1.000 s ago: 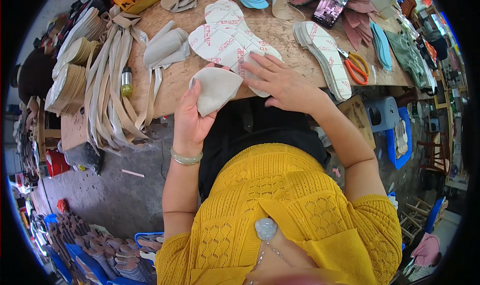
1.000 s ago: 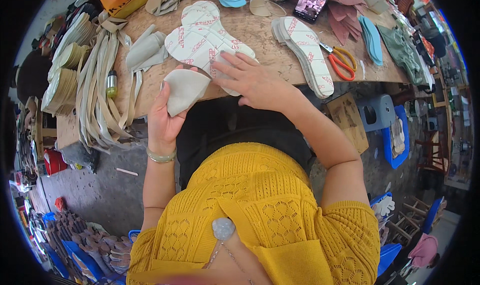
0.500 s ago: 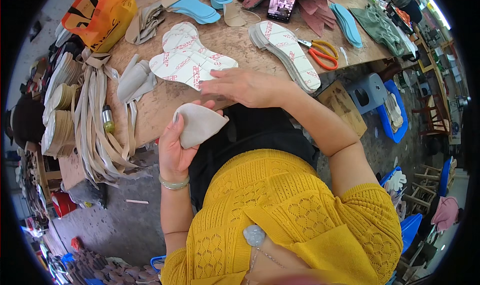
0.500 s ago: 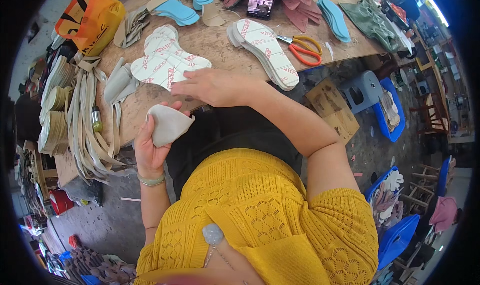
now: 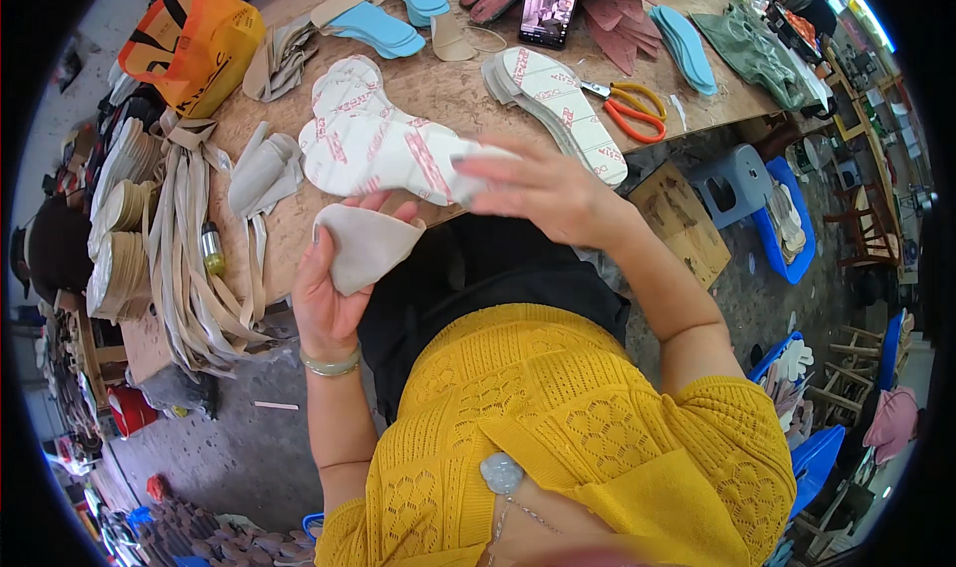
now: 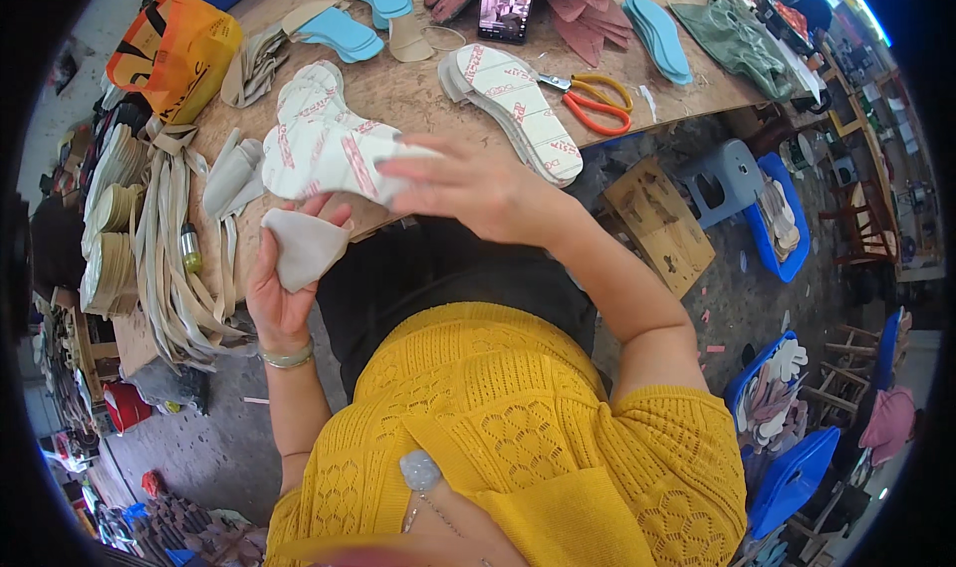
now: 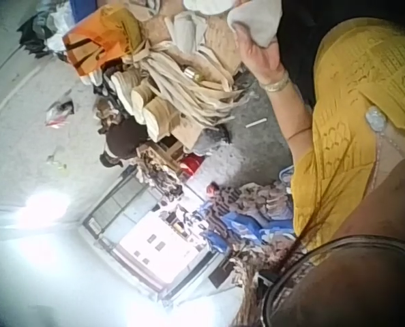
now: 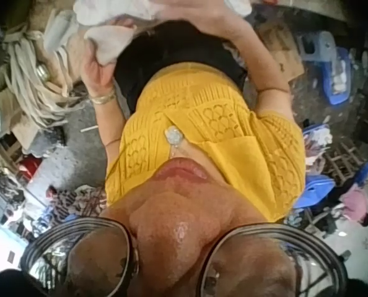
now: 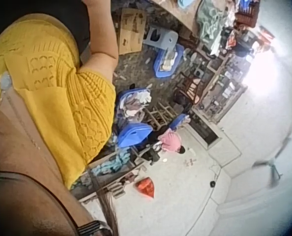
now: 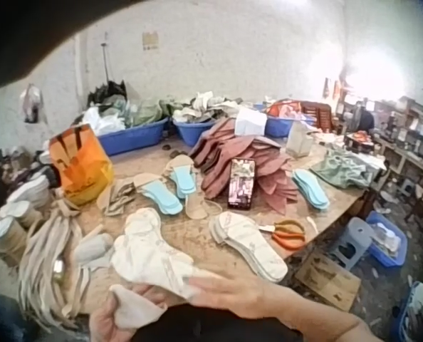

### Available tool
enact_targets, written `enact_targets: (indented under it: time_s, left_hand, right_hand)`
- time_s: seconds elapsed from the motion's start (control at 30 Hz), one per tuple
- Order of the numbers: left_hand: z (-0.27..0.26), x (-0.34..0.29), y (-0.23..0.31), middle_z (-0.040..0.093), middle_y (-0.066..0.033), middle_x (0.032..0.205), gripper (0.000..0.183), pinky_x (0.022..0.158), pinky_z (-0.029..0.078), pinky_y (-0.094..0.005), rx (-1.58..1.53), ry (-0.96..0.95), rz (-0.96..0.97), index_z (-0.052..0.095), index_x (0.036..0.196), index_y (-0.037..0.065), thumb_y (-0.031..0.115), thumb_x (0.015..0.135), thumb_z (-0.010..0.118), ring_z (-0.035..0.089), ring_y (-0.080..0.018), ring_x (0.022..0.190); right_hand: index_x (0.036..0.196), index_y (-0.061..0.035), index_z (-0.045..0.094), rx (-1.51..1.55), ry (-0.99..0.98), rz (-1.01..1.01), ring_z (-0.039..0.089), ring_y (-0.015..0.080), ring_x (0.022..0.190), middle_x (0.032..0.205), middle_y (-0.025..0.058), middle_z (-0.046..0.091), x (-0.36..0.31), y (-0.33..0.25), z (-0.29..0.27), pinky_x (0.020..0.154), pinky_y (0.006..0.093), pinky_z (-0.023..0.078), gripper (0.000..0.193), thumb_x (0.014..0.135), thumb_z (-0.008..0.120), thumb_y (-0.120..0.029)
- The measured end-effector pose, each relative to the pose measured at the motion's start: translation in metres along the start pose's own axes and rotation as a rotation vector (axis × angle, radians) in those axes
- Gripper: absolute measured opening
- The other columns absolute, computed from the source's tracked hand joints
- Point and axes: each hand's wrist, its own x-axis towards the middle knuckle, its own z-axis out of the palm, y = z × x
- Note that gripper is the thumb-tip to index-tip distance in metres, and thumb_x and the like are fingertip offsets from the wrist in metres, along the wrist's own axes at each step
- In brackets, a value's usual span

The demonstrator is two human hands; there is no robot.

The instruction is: Manually assembling and preparing shoe insole components at a workstation.

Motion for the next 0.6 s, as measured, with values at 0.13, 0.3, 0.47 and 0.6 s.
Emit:
enact_targets:
  time_s: [0.13, 0.3, 0.47, 0.6]
  left_hand:
    - [-0.002, 0.001, 0.0, 0.049, -0.0179, 0.133, 0.045, 0.106, 0.038, -0.0431, 0.254, 0.198, -0.014, 0.044, 0.132, -0.005, 0.026, 0.1, 0.045, 0.049, -0.0313, 0.124]
    - [0.015, 0.016, -0.023, 0.053, -0.013, 0.131, 0.046, 0.103, 0.04, -0.0359, 0.394, 0.155, -0.081, 0.046, 0.131, -0.006, 0.026, 0.099, 0.048, 0.052, -0.0215, 0.119]
    - [0.028, 0.023, -0.041, 0.053, -0.0139, 0.131, 0.047, 0.101, 0.042, -0.0346, 0.396, 0.046, -0.21, 0.046, 0.131, -0.006, 0.028, 0.098, 0.048, 0.054, -0.0211, 0.118]
    - [0.024, 0.033, -0.045, 0.054, -0.0153, 0.129, 0.047, 0.101, 0.044, -0.0356, 0.207, 0.017, -0.21, 0.045, 0.132, -0.007, 0.026, 0.099, 0.047, 0.055, -0.022, 0.117]
  right_hand:
    - [0.105, -0.0084, 0.063, 0.116, -0.177, 0.042, 0.046, 0.0368, 0.125, 0.134, 0.0118, 0.051, -0.024, -0.013, -0.018, 0.098, 0.0428, 0.044, 0.033, 0.072, 0.067, -0.003]
    - [0.119, -0.0066, 0.054, -0.07, -0.235, 0.415, 0.041, 0.0372, 0.127, 0.14, 0.016, 0.041, -0.029, -0.034, -0.02, 0.099, 0.0443, 0.039, 0.058, 0.067, 0.079, -0.017]
    - [0.125, -0.0069, 0.051, -0.032, -0.022, 0.53, 0.055, 0.0362, 0.107, 0.125, 0.0188, 0.05, -0.019, -0.037, 0.005, 0.089, 0.0399, 0.046, 0.065, 0.066, 0.078, -0.012]
    - [0.127, -0.0129, 0.051, 0.171, 0.068, 0.578, 0.06, 0.0337, 0.092, 0.112, 0.015, 0.053, -0.026, -0.027, 0.011, 0.076, 0.0377, 0.052, 0.067, 0.064, 0.076, -0.01]
